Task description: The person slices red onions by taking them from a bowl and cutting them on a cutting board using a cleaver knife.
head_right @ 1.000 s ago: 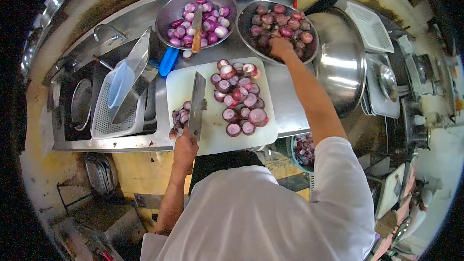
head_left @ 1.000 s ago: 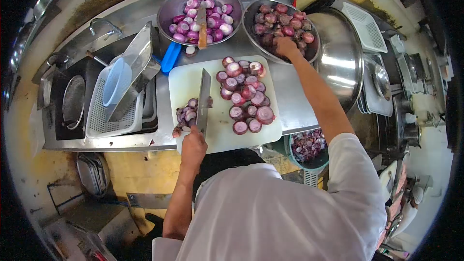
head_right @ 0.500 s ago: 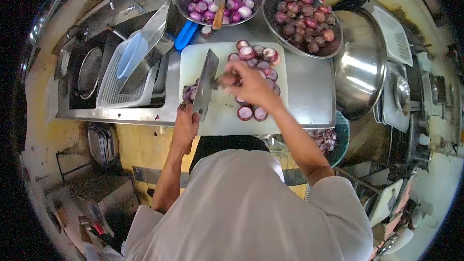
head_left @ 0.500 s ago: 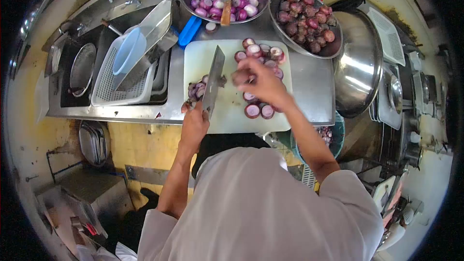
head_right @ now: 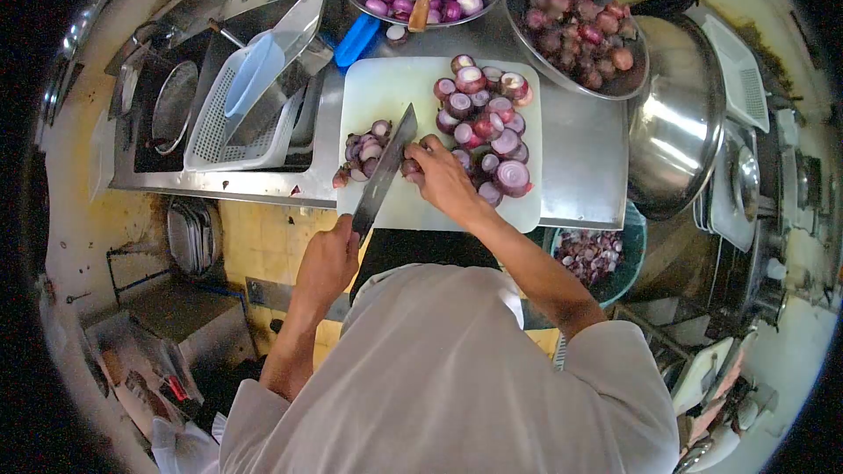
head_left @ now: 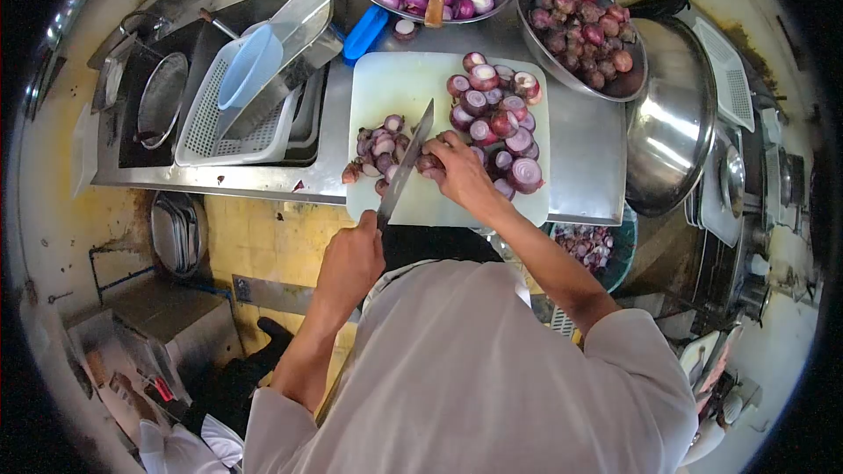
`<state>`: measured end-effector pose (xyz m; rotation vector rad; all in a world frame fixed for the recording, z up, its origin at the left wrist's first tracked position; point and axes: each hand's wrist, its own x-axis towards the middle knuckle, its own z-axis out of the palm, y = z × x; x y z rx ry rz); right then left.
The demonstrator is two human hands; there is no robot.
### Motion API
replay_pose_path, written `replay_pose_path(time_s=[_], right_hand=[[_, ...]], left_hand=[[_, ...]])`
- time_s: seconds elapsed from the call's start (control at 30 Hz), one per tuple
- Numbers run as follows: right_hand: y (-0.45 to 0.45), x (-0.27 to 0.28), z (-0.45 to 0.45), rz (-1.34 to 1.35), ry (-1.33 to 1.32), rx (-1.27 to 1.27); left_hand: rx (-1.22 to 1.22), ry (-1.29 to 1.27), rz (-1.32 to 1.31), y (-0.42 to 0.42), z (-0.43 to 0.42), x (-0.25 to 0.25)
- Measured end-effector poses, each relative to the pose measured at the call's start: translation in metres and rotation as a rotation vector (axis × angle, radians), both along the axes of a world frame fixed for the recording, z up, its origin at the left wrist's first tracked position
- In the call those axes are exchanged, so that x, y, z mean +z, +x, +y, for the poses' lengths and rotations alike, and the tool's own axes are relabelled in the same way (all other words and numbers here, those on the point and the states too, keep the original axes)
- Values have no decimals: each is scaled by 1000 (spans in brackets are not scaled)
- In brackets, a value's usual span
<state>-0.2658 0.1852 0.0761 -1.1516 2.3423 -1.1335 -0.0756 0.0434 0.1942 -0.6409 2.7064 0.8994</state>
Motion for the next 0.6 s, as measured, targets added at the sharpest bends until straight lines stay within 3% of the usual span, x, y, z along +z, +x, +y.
replay_pose_path(time_s=[0.2,0.4,0.6], right_hand=[[3,6,-2,-15,54,9],[4,2,0,-3,29,41],[3,5,-2,182,287,4]], left_hand=[[-8,34,5,0,8,1],[44,-99,232,-55,14,-109],[26,17,213,-42,-11,-97]])
